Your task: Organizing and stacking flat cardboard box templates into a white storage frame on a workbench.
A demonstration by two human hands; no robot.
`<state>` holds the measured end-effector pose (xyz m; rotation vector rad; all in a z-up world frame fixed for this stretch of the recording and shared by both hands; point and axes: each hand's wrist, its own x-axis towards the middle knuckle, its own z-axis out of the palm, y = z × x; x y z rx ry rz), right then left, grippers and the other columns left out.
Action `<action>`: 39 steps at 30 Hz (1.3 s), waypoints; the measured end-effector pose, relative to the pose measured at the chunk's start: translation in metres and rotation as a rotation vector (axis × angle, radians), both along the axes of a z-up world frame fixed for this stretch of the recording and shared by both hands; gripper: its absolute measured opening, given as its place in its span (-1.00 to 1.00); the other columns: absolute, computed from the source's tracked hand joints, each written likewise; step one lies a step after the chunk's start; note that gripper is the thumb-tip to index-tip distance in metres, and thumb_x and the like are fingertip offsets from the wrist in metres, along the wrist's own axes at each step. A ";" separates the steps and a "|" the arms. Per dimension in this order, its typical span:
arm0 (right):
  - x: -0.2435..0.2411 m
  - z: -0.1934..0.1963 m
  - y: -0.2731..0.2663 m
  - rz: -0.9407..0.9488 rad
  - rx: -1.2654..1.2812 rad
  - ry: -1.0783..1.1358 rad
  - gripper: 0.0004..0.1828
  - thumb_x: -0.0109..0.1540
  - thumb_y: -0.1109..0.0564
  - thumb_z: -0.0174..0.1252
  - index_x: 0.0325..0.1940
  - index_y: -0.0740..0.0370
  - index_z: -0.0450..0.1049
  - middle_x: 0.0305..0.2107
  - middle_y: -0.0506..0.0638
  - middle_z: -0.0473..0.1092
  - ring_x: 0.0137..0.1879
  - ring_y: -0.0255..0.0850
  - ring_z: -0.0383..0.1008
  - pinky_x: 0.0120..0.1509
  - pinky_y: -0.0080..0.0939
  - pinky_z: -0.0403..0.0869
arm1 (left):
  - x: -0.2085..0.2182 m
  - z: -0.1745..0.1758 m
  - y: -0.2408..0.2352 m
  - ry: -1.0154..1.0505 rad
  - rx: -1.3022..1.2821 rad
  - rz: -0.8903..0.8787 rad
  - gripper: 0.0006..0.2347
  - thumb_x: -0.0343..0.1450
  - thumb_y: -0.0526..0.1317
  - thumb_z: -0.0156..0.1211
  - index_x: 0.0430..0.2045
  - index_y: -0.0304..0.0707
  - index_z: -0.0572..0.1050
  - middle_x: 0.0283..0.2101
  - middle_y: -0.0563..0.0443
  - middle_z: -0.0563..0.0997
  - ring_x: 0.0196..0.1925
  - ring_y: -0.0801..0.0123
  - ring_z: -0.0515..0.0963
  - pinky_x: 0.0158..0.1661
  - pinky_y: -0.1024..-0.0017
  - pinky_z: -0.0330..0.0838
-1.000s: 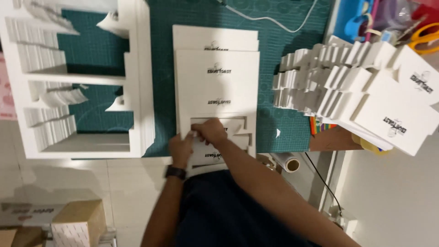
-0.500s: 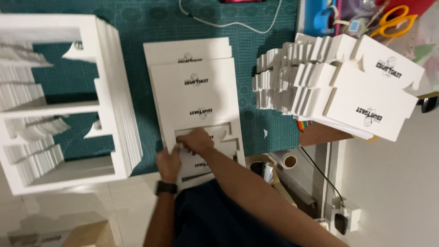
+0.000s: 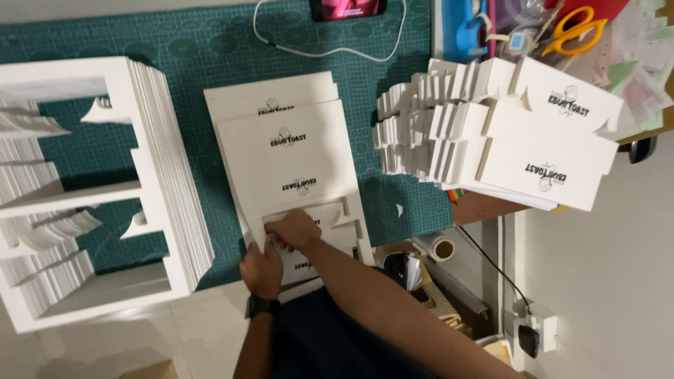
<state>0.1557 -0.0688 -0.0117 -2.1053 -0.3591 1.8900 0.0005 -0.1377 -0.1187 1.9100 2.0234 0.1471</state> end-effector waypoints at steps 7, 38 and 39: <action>0.004 0.032 0.011 -0.020 -0.022 0.023 -0.63 0.06 -0.14 0.33 -0.57 0.20 0.49 -0.68 0.03 0.43 -0.55 -0.23 0.41 -0.38 -0.25 0.39 | -0.013 0.036 0.037 -0.887 -0.587 0.645 -0.80 0.42 -0.23 0.34 -0.52 -0.39 0.51 -0.67 -0.02 0.42 -0.72 0.29 0.39 -0.72 0.32 0.33; 0.131 -0.005 -0.139 -0.011 0.537 -0.545 -0.85 0.28 0.12 0.23 -0.12 0.18 0.62 -0.41 0.22 0.55 -0.28 0.07 0.59 -0.15 0.00 0.52 | 0.038 0.184 0.048 -0.898 -0.668 0.578 -0.78 0.52 -0.20 0.16 -0.30 -0.49 0.49 -0.54 0.07 0.30 -0.56 0.42 0.28 -0.57 0.45 0.31; 0.141 -0.015 -0.138 0.010 0.526 -0.647 -0.84 0.26 0.10 0.29 -0.11 0.15 0.62 -0.36 0.18 0.55 -0.22 0.08 0.59 -0.13 0.03 0.54 | 0.041 0.187 0.047 -0.903 -0.667 0.567 -0.79 0.52 -0.19 0.16 -0.34 -0.45 0.50 -0.57 0.09 0.29 -0.59 0.43 0.27 -0.57 0.44 0.31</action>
